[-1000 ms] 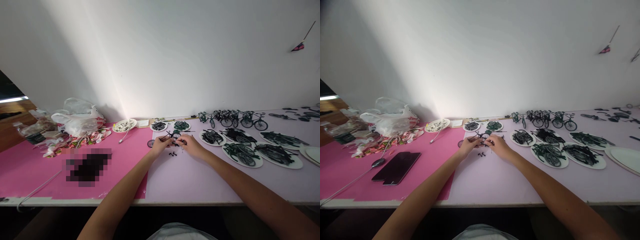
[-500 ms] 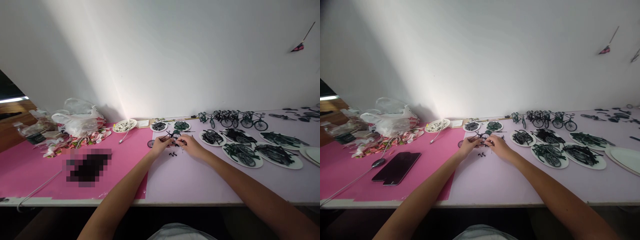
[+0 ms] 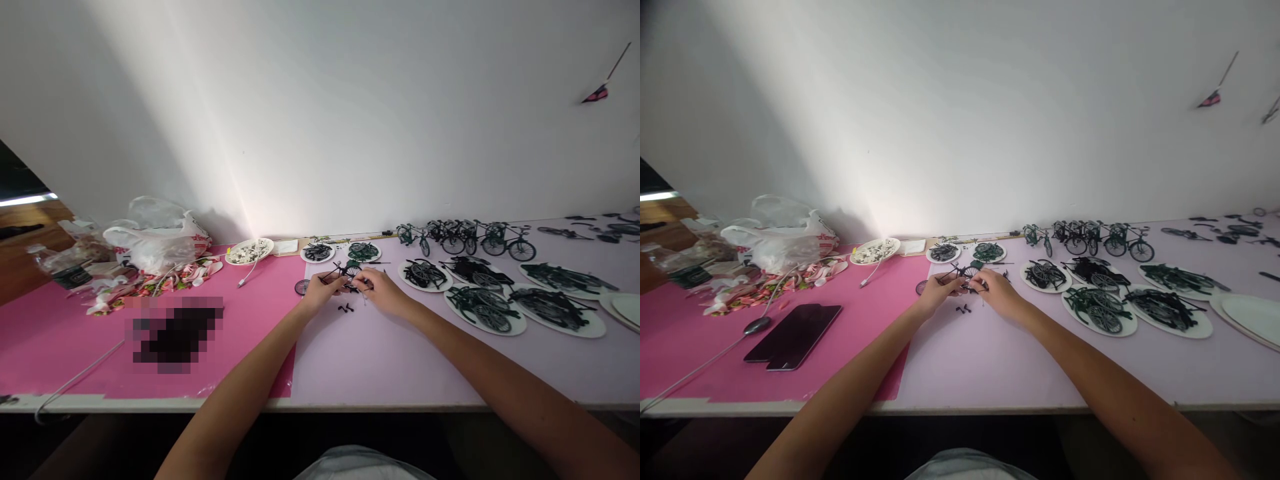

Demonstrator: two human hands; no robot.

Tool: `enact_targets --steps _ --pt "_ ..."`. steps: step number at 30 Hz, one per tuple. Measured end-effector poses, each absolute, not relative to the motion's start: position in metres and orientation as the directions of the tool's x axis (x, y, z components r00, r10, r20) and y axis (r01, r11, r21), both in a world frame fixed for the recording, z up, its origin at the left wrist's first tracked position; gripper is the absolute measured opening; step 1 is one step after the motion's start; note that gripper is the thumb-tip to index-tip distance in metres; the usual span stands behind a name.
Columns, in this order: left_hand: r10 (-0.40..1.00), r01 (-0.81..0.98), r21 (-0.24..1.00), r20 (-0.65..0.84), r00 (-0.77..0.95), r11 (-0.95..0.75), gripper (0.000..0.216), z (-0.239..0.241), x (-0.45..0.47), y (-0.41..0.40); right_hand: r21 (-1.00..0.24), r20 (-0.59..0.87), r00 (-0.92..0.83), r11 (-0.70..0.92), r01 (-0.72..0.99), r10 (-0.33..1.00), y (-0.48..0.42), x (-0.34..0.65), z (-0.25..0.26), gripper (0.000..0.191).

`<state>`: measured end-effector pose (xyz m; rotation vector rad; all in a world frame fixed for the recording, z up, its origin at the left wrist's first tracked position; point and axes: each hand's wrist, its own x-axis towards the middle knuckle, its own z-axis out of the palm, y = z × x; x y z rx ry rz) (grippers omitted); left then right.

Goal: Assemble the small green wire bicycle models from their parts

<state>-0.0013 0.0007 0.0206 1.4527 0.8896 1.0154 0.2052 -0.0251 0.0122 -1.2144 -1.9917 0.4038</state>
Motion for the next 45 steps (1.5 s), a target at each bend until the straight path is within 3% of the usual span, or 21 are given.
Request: enact_targets --steps 19,25,29,36,41,45 --pt "0.928 0.016 0.991 0.118 0.354 -0.132 0.04 0.019 -0.003 0.002 -0.595 0.425 -0.266 0.488 0.638 0.865 -0.028 0.204 0.014 0.024" --pt "0.93 0.01 0.992 0.118 0.348 -0.129 0.042 0.016 -0.002 0.003 -0.558 0.474 -0.254 0.511 0.654 0.843 -0.026 0.202 0.012 0.022" --pt "0.928 0.02 0.991 0.119 0.353 -0.135 0.048 0.014 -0.002 0.004 -0.603 0.506 -0.182 0.496 0.625 0.843 -0.025 0.2 0.011 0.016" --pt "0.912 0.017 0.988 0.136 0.387 -0.154 0.048 0.016 -0.002 0.002 -0.615 0.479 -0.103 0.417 0.669 0.872 -0.028 0.2 0.014 0.024" --pt "0.918 -0.021 0.991 0.13 0.373 -0.132 0.046 0.026 -0.001 -0.004 -0.615 0.527 0.002 0.38 0.691 0.85 -0.029 0.201 0.015 0.048" --pt "0.916 -0.04 0.992 0.125 0.382 -0.119 0.046 0.029 -0.002 -0.006 -0.613 0.497 0.023 0.332 0.717 0.867 -0.027 0.2 0.014 0.049"
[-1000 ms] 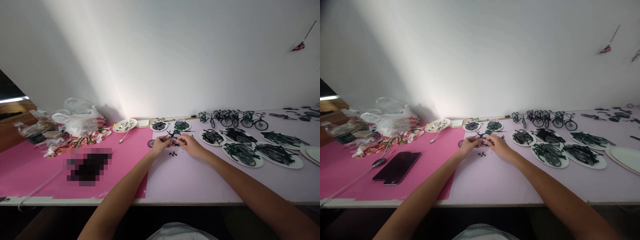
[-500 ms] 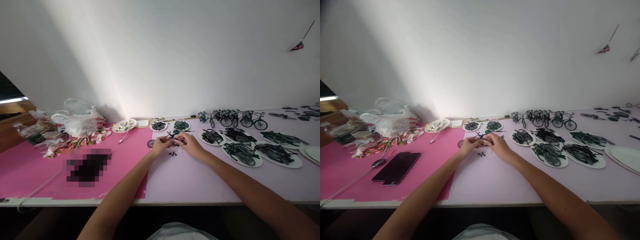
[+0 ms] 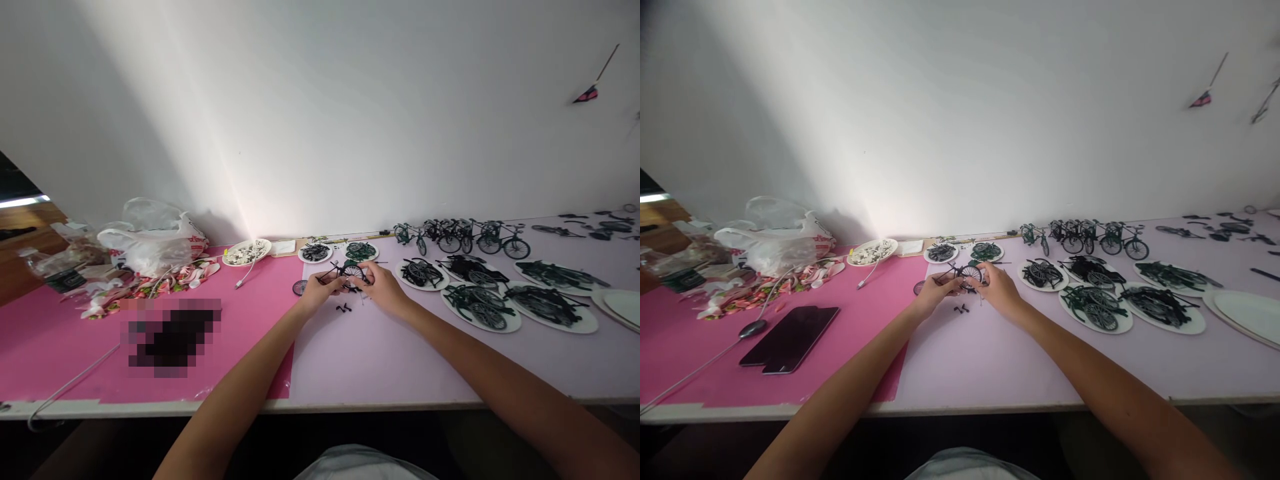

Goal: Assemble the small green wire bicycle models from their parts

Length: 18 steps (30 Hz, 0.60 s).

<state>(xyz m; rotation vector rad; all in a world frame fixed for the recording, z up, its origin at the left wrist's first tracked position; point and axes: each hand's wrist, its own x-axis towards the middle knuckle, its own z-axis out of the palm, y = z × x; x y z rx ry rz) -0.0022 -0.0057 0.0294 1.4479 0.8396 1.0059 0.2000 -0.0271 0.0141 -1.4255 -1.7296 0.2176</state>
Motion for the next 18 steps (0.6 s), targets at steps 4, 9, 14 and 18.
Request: enact_targets --steps 4,9,14,18 --pt "0.893 -0.038 0.988 0.151 0.423 -0.149 0.046 0.028 -0.0037 -0.0043 -0.617 0.472 0.008 0.324 0.717 0.882 -0.0256 0.2007 0.0131 0.049" --pt "0.903 -0.061 0.992 0.122 0.412 -0.106 0.047 0.0265 -0.0032 -0.0031 -0.658 0.471 -0.032 0.374 0.653 0.882 -0.0261 0.204 0.0156 0.048" --pt "0.907 -0.091 0.992 0.12 0.403 -0.09 0.048 0.0261 -0.0033 -0.0019 -0.713 0.462 -0.025 0.388 0.584 0.887 -0.0263 0.2045 0.0178 0.048" --pt "0.912 -0.094 0.992 0.112 0.394 -0.082 0.046 0.025 -0.0043 0.0 -0.715 0.46 -0.055 0.406 0.569 0.886 -0.0272 0.2032 0.0181 0.047"
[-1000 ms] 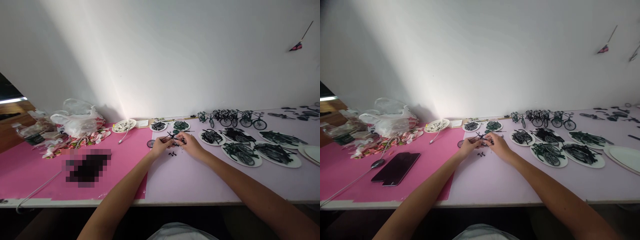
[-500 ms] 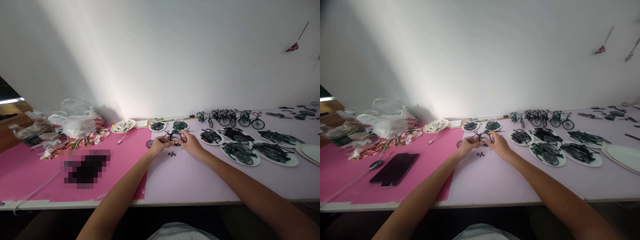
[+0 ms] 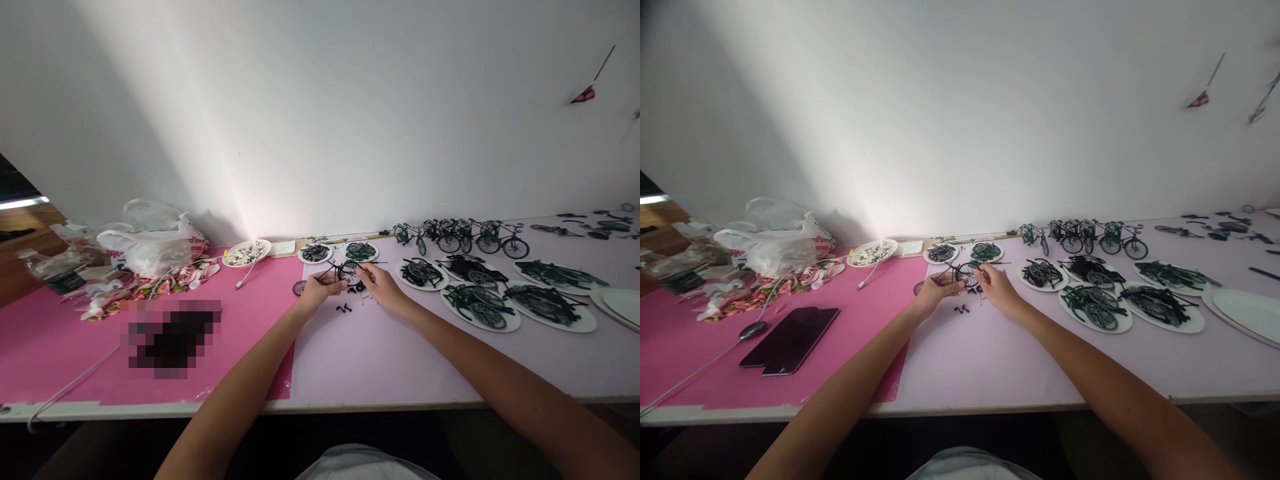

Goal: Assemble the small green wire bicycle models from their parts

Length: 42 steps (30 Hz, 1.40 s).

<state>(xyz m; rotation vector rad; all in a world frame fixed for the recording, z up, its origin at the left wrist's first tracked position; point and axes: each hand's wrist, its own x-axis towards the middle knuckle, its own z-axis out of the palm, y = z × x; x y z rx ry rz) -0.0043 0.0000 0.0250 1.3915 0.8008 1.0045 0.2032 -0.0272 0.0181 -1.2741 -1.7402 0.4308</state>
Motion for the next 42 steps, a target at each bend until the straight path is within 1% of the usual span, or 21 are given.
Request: enact_targets --steps 8,12,15,18,20,21,24,28,31,37,42 --pt "0.911 -0.091 0.994 0.091 0.403 -0.059 0.047 0.022 -0.005 0.002 -0.693 0.464 -0.078 0.416 0.589 0.883 -0.029 0.201 0.018 0.048" --pt "0.919 -0.106 0.992 0.101 0.382 -0.066 0.046 0.024 -0.005 0.002 -0.689 0.449 -0.084 0.404 0.602 0.89 -0.027 0.21 0.024 0.053" --pt "0.927 -0.128 0.988 0.124 0.353 -0.083 0.046 0.027 -0.006 0.002 -0.665 0.5 0.004 0.381 0.643 0.866 -0.022 0.228 0.034 0.059" --pt "0.945 -0.147 0.985 0.133 0.3 -0.092 0.048 0.029 -0.006 0.002 -0.614 0.611 0.126 0.367 0.698 0.781 -0.014 0.25 0.042 0.058" --pt "0.955 -0.146 0.985 0.132 0.266 -0.096 0.048 0.029 -0.007 0.002 -0.581 0.642 0.133 0.367 0.726 0.755 -0.01 0.261 0.043 0.053" --pt "0.959 -0.142 0.985 0.129 0.252 -0.096 0.048 0.03 -0.007 0.002 -0.571 0.634 0.121 0.357 0.739 0.764 -0.008 0.264 0.042 0.051" --pt "0.968 -0.135 0.987 0.115 0.222 -0.086 0.048 0.029 -0.008 0.003 -0.542 0.536 0.044 0.304 0.783 0.843 -0.005 0.267 0.037 0.042" --pt "0.972 -0.12 0.99 0.1 0.213 -0.076 0.05 0.029 -0.008 0.003 -0.516 0.332 -0.133 0.298 0.803 0.934 -0.006 0.264 0.03 0.033" --pt "0.968 -0.105 0.99 0.112 0.223 -0.091 0.049 0.03 -0.008 0.002 -0.528 0.243 -0.223 0.321 0.786 0.944 -0.007 0.261 0.028 0.031" --pt "0.964 -0.112 0.988 0.129 0.233 -0.105 0.047 0.029 -0.007 0.001 -0.573 0.203 -0.313 0.371 0.731 0.928 -0.01 0.255 0.027 0.026" --pt "0.962 -0.14 0.986 0.127 0.243 -0.095 0.049 0.029 -0.006 0.001 -0.611 0.052 -0.389 0.338 0.716 0.92 -0.017 0.244 0.025 0.022"
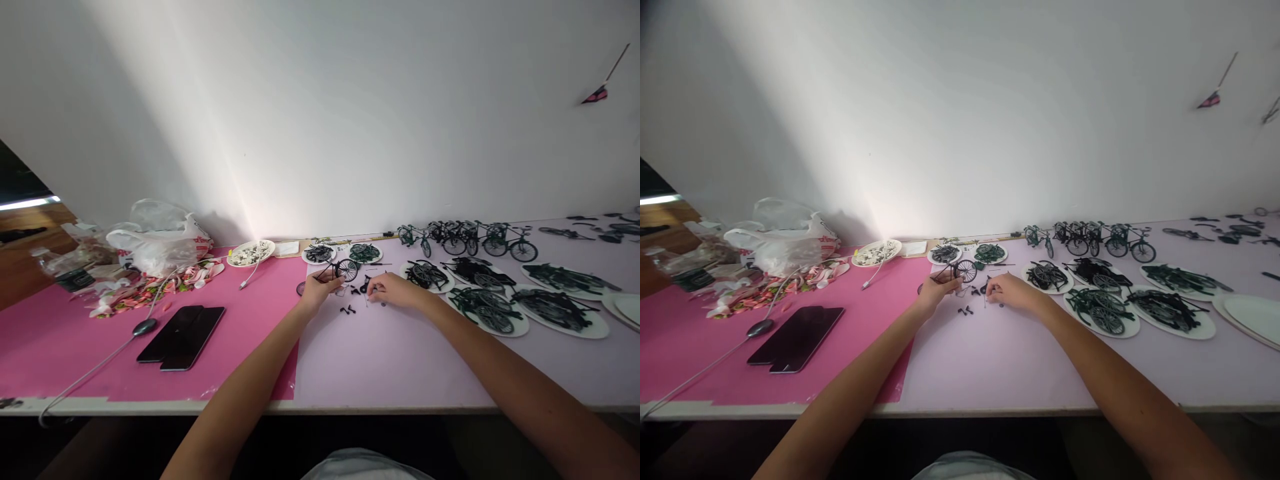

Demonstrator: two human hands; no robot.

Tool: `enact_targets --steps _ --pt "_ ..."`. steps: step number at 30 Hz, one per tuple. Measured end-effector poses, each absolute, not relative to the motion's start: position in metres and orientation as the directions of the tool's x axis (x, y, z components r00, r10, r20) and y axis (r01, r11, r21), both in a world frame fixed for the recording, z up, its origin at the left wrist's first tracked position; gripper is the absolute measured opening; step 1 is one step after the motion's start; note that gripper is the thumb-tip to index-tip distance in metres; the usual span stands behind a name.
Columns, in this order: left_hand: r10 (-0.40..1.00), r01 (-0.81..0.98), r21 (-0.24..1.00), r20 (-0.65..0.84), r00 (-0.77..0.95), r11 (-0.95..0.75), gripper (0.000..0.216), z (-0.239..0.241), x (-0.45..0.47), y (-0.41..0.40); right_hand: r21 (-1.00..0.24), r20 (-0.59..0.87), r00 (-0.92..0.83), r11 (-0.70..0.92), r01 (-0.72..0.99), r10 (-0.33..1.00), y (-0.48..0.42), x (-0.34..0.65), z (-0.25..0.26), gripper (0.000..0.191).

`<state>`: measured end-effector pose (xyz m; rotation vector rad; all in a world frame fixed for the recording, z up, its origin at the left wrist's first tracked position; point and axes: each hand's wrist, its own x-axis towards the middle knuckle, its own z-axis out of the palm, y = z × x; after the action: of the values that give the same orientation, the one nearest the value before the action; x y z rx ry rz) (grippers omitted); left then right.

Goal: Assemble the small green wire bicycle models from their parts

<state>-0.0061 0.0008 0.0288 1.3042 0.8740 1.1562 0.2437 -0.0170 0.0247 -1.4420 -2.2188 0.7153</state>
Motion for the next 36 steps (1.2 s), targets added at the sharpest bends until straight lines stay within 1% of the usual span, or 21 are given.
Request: enact_targets --steps 4,7,10,13,16,18,20,23,25,27,29,31,33,36 --pt "0.954 -0.147 0.984 0.133 0.27 -0.096 0.05 0.027 -0.006 0.001 -0.561 0.006 -0.412 0.344 0.753 0.911 -0.02 0.237 0.024 0.021" --pt "0.949 -0.146 0.984 0.138 0.285 -0.099 0.049 0.022 -0.005 0.004 -0.51 0.003 -0.394 0.341 0.79 0.919 -0.022 0.233 0.022 0.014" --pt "0.944 -0.14 0.984 0.146 0.296 -0.109 0.047 0.017 -0.004 0.007 -0.392 0.022 -0.383 0.36 0.847 0.924 -0.026 0.226 0.019 0.012" --pt "0.94 -0.131 0.984 0.158 0.302 -0.123 0.046 0.015 -0.003 0.007 -0.24 0.029 -0.402 0.397 0.886 0.915 -0.03 0.219 0.016 0.017" --pt "0.938 -0.126 0.984 0.162 0.306 -0.128 0.045 0.016 -0.004 0.006 -0.195 0.054 -0.403 0.406 0.893 0.914 -0.031 0.215 0.013 0.026" --pt "0.937 -0.127 0.984 0.162 0.311 -0.128 0.045 0.016 -0.004 0.006 -0.211 0.094 -0.415 0.425 0.88 0.905 -0.03 0.216 0.01 0.029" --pt "0.935 -0.131 0.983 0.166 0.313 -0.13 0.045 0.017 -0.004 0.006 -0.26 0.146 -0.429 0.453 0.853 0.891 -0.027 0.22 0.008 0.03" --pt "0.936 -0.138 0.982 0.167 0.309 -0.13 0.045 0.016 -0.004 0.007 -0.39 0.248 -0.428 0.494 0.777 0.869 -0.022 0.223 0.005 0.027" --pt "0.938 -0.137 0.982 0.165 0.306 -0.128 0.045 0.016 -0.004 0.007 -0.485 0.307 -0.394 0.498 0.719 0.866 -0.018 0.223 0.005 0.022" --pt "0.936 -0.132 0.983 0.164 0.311 -0.129 0.045 0.017 -0.004 0.006 -0.555 0.359 -0.363 0.509 0.658 0.86 -0.016 0.22 0.005 0.019" --pt "0.934 -0.129 0.983 0.168 0.317 -0.133 0.045 0.017 -0.004 0.006 -0.579 0.416 -0.357 0.547 0.605 0.836 -0.015 0.217 0.006 0.022" --pt "0.933 -0.127 0.983 0.169 0.318 -0.135 0.045 0.018 -0.004 0.005 -0.567 0.462 -0.374 0.592 0.573 0.804 -0.015 0.214 0.008 0.025" --pt "0.934 -0.129 0.982 0.169 0.313 -0.134 0.045 0.018 -0.004 0.005 -0.549 0.485 -0.394 0.623 0.557 0.781 -0.016 0.213 0.009 0.027" --pt "0.931 -0.131 0.98 0.186 0.314 -0.151 0.043 0.019 -0.004 0.004 -0.554 0.505 -0.389 0.635 0.538 0.77 -0.017 0.213 0.01 0.024"
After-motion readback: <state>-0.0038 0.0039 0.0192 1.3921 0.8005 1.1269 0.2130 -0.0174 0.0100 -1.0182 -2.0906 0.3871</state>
